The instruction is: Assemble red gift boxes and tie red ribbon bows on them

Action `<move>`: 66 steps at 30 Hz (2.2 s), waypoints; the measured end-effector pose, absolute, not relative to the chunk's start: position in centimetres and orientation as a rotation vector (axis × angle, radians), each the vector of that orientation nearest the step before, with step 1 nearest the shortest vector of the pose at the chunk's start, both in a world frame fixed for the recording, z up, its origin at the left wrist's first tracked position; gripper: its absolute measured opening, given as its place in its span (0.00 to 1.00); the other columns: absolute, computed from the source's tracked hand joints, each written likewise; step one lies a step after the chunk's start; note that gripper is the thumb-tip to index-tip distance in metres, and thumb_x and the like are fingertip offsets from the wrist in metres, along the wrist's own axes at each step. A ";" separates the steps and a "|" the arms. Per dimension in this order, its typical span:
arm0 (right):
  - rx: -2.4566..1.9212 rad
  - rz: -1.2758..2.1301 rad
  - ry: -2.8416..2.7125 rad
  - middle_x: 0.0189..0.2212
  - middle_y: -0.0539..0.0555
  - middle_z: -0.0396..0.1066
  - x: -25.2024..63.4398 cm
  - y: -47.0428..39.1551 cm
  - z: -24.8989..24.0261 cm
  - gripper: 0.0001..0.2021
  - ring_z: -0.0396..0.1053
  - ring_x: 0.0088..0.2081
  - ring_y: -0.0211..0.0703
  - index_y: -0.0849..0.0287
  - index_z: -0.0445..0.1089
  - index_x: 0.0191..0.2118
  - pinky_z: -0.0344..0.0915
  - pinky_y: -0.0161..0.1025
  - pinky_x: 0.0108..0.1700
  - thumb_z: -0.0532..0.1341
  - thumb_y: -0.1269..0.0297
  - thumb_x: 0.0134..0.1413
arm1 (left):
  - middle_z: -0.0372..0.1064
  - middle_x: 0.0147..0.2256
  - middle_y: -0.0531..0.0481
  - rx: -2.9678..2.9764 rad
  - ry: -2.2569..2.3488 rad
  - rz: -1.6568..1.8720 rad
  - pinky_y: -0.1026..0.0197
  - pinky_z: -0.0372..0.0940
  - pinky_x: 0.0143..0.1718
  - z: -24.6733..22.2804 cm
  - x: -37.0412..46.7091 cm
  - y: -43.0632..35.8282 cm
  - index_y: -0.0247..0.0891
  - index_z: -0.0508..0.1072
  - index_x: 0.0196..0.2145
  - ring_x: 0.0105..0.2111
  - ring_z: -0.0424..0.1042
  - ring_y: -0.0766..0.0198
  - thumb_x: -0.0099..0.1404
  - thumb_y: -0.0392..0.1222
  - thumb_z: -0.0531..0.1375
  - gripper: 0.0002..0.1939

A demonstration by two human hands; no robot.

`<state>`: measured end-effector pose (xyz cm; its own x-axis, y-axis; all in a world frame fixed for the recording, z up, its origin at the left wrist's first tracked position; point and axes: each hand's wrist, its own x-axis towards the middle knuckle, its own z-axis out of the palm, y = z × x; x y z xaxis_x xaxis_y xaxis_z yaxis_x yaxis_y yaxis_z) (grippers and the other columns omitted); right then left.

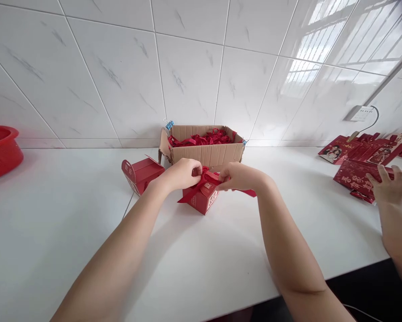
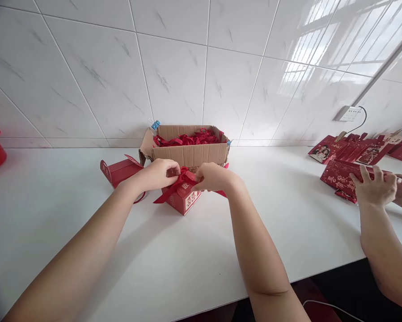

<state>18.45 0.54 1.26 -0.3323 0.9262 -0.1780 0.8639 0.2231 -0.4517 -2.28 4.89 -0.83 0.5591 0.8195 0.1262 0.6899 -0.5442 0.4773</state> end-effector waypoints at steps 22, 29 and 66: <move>-1.676 0.819 -2.205 0.23 0.49 0.70 17.5 0.4 1.5 0.05 0.67 0.25 0.38 0.56 0.68 0.29 0.56 0.34 0.23 0.64 0.67 0.43 | 0.74 0.33 0.51 2.402 1.175 0.576 0.64 0.63 0.29 -0.5 -2.0 4.7 0.39 0.72 0.31 0.33 0.71 0.62 0.54 0.37 0.58 0.05; -1.665 0.523 -2.052 0.28 0.52 0.73 17.9 1.2 0.7 0.11 0.68 0.30 0.40 0.57 0.74 0.28 0.58 0.36 0.28 0.60 0.56 0.54 | 0.73 0.33 0.52 2.397 1.135 0.556 0.64 0.62 0.28 -0.4 -2.2 4.6 0.39 0.72 0.32 0.31 0.70 0.64 0.55 0.38 0.57 0.06; -1.482 0.510 -2.178 0.32 0.52 0.74 15.5 2.8 -1.8 0.08 0.67 0.32 0.40 0.58 0.72 0.34 0.57 0.33 0.28 0.58 0.69 0.47 | 0.71 0.38 0.48 2.470 1.250 0.373 0.61 0.61 0.29 -0.5 -2.1 4.6 0.40 0.67 0.34 0.34 0.71 0.58 0.58 0.44 0.56 0.07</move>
<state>15.53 2.77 -1.84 -0.3180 0.9344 0.1605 0.7662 0.3530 -0.5370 -2.15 4.64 -0.48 0.5767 0.8134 0.0765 0.7222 -0.5513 0.4178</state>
